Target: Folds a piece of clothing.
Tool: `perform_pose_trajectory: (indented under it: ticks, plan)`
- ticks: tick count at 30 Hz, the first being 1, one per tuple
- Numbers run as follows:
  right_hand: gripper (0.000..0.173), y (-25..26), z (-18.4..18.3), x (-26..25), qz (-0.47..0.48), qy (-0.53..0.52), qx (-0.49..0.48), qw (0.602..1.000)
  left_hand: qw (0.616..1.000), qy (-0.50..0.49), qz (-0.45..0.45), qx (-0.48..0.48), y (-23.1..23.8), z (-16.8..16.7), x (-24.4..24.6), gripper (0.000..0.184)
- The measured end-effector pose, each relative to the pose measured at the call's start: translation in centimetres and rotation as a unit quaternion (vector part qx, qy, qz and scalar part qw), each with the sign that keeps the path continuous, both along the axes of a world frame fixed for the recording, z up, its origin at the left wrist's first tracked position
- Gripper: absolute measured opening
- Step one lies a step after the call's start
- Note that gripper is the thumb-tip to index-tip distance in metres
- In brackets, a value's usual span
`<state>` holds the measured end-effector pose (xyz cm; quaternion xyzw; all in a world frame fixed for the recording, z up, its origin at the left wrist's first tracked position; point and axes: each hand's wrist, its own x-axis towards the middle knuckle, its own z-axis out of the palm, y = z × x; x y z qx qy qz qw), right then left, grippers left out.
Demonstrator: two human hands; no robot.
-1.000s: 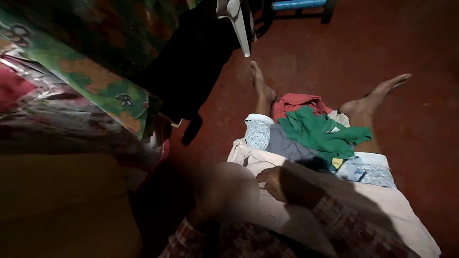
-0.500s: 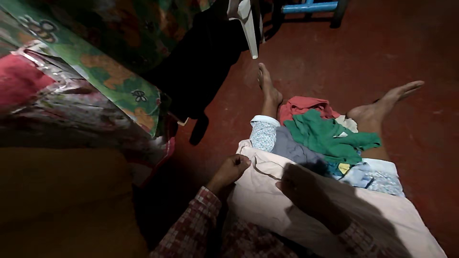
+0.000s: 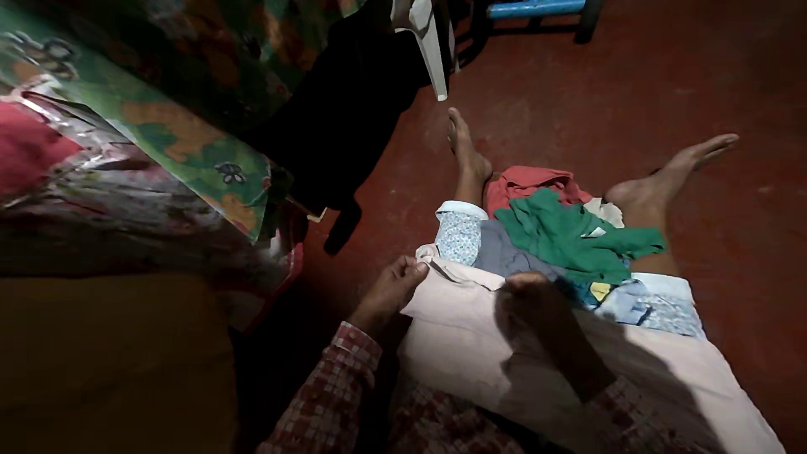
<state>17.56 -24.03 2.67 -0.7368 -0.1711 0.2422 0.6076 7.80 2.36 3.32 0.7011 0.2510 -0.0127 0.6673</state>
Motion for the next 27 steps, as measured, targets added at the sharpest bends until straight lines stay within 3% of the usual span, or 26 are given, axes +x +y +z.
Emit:
perform_pose_trajectory:
  ticks: [2,4,12,15,17,19,20,22,25,27]
  plan:
    - [0.053,0.2,-0.6,-0.2,-0.015,0.105,-0.028,0.994,0.998,0.064,-0.023,0.005,0.1,0.1,0.0,0.023]
    - [0.053,0.3,-0.7,-0.7,-0.013,0.147,-0.047,0.988,0.996,0.087,-0.029,-0.011,0.2,0.0,-0.2,0.025]
    - [0.033,0.8,0.8,-1.5,0.014,0.117,-0.06,0.991,0.996,0.046,-0.08,0.009,0.7,-1.5,-0.7,0.016]
    - [0.03,0.8,-0.2,-2.1,0.113,-0.099,-0.066,0.986,0.995,0.038,-0.092,0.018,0.8,-1.5,-0.6,0.015]
    - [0.031,0.7,-1.0,-2.9,0.215,-0.328,-0.028,0.919,0.992,0.04,-0.113,0.03,0.8,-1.2,-0.5,0.012]
    - [0.019,0.9,-0.5,-3.5,0.293,-0.468,-0.009,0.834,0.99,0.023,-0.132,0.036,1.1,-1.3,-0.8,0.005]
    - [0.017,1.0,-0.4,-3.8,0.311,-0.509,-0.012,0.802,0.989,0.003,-0.145,0.032,1.4,-1.7,-1.0,0.007]
    - [0.018,0.8,-0.9,-3.9,0.311,-0.546,-0.011,0.778,0.985,-0.035,-0.167,0.009,2.0,-2.5,-1.4,0.012]
    - [0.017,0.5,-1.9,-3.6,0.279,-0.551,-0.003,0.786,0.977,-0.061,-0.204,-0.024,2.5,-2.6,-2.0,0.021]
    - [0.017,0.4,-1.4,-3.3,0.28,-0.512,-0.019,0.811,0.962,-0.095,-0.25,-0.052,3.1,-3.0,-2.2,0.014]
